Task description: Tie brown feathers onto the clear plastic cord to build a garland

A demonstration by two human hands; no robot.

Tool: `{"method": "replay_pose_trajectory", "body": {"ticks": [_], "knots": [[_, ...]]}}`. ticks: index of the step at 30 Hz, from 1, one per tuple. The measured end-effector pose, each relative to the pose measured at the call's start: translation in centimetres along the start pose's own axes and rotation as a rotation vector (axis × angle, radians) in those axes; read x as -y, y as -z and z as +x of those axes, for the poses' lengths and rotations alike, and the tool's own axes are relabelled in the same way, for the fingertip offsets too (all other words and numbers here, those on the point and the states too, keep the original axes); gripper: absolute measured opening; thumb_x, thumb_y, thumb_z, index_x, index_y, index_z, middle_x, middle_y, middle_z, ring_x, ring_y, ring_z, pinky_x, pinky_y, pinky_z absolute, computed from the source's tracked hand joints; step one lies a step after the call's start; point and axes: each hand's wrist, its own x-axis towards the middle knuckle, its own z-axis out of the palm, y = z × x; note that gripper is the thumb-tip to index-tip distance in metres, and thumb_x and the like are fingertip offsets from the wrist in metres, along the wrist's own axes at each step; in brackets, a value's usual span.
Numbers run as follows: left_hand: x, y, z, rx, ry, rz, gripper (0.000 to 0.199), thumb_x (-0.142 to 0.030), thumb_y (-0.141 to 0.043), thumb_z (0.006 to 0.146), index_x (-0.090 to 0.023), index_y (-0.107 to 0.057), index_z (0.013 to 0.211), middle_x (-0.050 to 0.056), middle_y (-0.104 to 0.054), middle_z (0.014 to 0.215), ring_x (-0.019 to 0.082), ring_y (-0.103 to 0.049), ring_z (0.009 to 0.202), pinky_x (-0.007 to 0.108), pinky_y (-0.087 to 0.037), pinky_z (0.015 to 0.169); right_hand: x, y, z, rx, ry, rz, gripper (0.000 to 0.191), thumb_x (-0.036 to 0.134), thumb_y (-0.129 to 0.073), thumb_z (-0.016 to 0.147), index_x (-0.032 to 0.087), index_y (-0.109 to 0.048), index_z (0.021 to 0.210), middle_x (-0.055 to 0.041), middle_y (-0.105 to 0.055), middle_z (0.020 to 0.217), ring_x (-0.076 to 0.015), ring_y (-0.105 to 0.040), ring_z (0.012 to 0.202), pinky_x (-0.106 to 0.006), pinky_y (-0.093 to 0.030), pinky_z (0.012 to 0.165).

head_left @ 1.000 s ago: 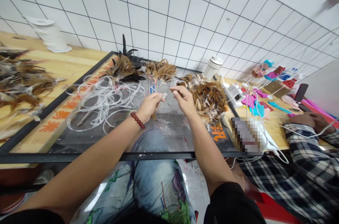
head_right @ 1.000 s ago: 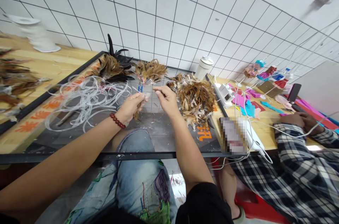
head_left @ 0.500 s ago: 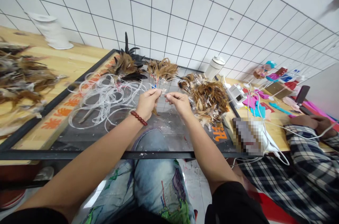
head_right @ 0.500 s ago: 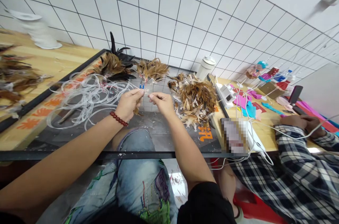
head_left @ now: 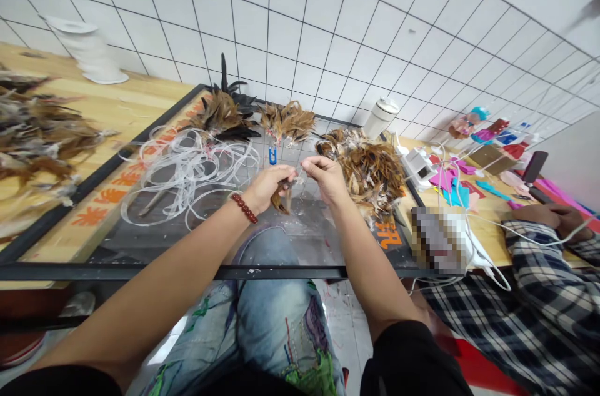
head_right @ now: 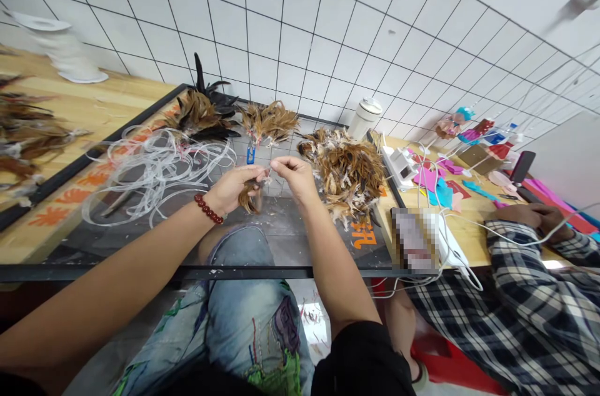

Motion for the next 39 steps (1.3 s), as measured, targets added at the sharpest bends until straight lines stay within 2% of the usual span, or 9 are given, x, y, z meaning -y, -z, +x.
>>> {"method": "replay_pose_trajectory", "body": {"ticks": [4, 8, 13, 16, 19, 24, 30, 35, 39], "knots": [[0.7, -0.1, 0.1, 0.075, -0.018, 0.152, 0.027, -0.032, -0.062, 0.071, -0.016, -0.047, 0.057, -0.002, -0.039, 0.058, 0.006, -0.034, 0.048, 0.018, -0.024, 0.042, -0.1, 0.3, 0.1, 0.120, 0.168, -0.108, 0.009, 0.029, -0.076, 0.065, 0.021, -0.071, 0.065, 0.0011, -0.061, 0.072, -0.0118, -0.054, 0.073, -0.027, -0.043, 0.074], [0.9, 0.2, 0.1, 0.156, -0.133, 0.435, 0.027, -0.038, -0.055, 0.078, -0.017, -0.048, 0.063, -0.003, -0.040, 0.060, 0.009, -0.035, 0.051, 0.021, -0.029, 0.046, -0.2, 0.7, 0.2, 0.150, 0.161, -0.160, 0.012, 0.031, -0.077, 0.064, 0.021, -0.070, 0.063, 0.0010, -0.058, 0.073, -0.0123, -0.054, 0.074, -0.028, -0.043, 0.075], [0.6, 0.1, 0.0, 0.101, -0.322, 0.888, 0.027, -0.032, -0.041, 0.086, -0.019, -0.046, 0.063, 0.001, -0.047, 0.066, 0.015, -0.045, 0.064, 0.029, -0.040, 0.063, 0.0, 0.9, 0.2, 0.157, 0.127, -0.220, 0.019, 0.037, -0.078, 0.062, 0.021, -0.069, 0.061, 0.0007, -0.058, 0.071, -0.0129, -0.053, 0.073, -0.029, -0.043, 0.075], [0.8, 0.0, 0.0, 0.065, -0.403, 1.043, 0.022, -0.026, -0.038, 0.086, -0.020, -0.045, 0.067, 0.003, -0.050, 0.070, 0.018, -0.048, 0.072, 0.034, -0.041, 0.073, 0.0, 0.7, 0.0, 0.190, 0.096, -0.235, 0.020, 0.039, -0.078, 0.061, 0.020, -0.070, 0.061, 0.0005, -0.058, 0.070, -0.0127, -0.053, 0.071, -0.028, -0.044, 0.071], [1.1, 0.0, 0.1, 0.051, -0.438, 1.042, 0.020, -0.025, -0.036, 0.087, -0.020, -0.047, 0.071, 0.004, -0.052, 0.075, 0.019, -0.050, 0.076, 0.035, -0.040, 0.077, 0.0, 0.4, 0.0, 0.190, 0.091, -0.228, 0.020, 0.039, -0.078, 0.061, 0.020, -0.071, 0.063, 0.0002, -0.059, 0.070, -0.0124, -0.054, 0.070, -0.027, -0.044, 0.069], [1.1, 0.2, 0.1, 0.043, -0.425, 0.863, 0.029, -0.032, -0.034, 0.090, -0.021, -0.041, 0.065, 0.001, -0.045, 0.068, 0.017, -0.046, 0.070, 0.031, -0.040, 0.071, 0.3, 0.9, 0.3, 0.043, 0.093, -0.205, 0.027, 0.044, -0.068, 0.071, 0.022, -0.073, 0.085, 0.0001, -0.066, 0.078, -0.0105, -0.053, 0.067, -0.026, -0.045, 0.068], [1.0, 0.2, 0.0, 0.020, -0.455, 0.816, 0.026, -0.031, -0.037, 0.089, -0.020, -0.044, 0.067, 0.001, -0.046, 0.071, 0.016, -0.047, 0.072, 0.029, -0.039, 0.070, 0.5, 0.8, -0.1, 0.207, 0.040, -0.215, 0.027, 0.043, -0.073, 0.067, 0.020, -0.071, 0.081, -0.0003, -0.068, 0.076, -0.0127, -0.058, 0.070, -0.028, -0.046, 0.071], [1.0, 0.1, 0.0, 0.025, -0.484, 0.881, 0.025, -0.027, -0.040, 0.086, -0.020, -0.045, 0.063, 0.001, -0.047, 0.068, 0.017, -0.046, 0.072, 0.029, -0.038, 0.072, 0.5, 0.4, -0.2, 0.217, 0.064, -0.348, 0.028, 0.045, -0.068, 0.070, 0.017, -0.060, 0.067, 0.0024, -0.058, 0.062, -0.0108, -0.051, 0.061, -0.025, -0.042, 0.063], [0.9, 0.0, 0.1, -0.012, -0.403, 0.724, 0.024, -0.027, -0.046, 0.082, -0.018, -0.052, 0.060, 0.001, -0.049, 0.066, 0.015, -0.047, 0.067, 0.027, -0.038, 0.066, 0.4, 0.4, -0.2, 0.229, 0.144, -0.475, 0.024, 0.039, -0.055, 0.082, 0.018, -0.056, 0.070, 0.0019, -0.057, 0.065, -0.0117, -0.050, 0.066, -0.025, -0.040, 0.067]]}}
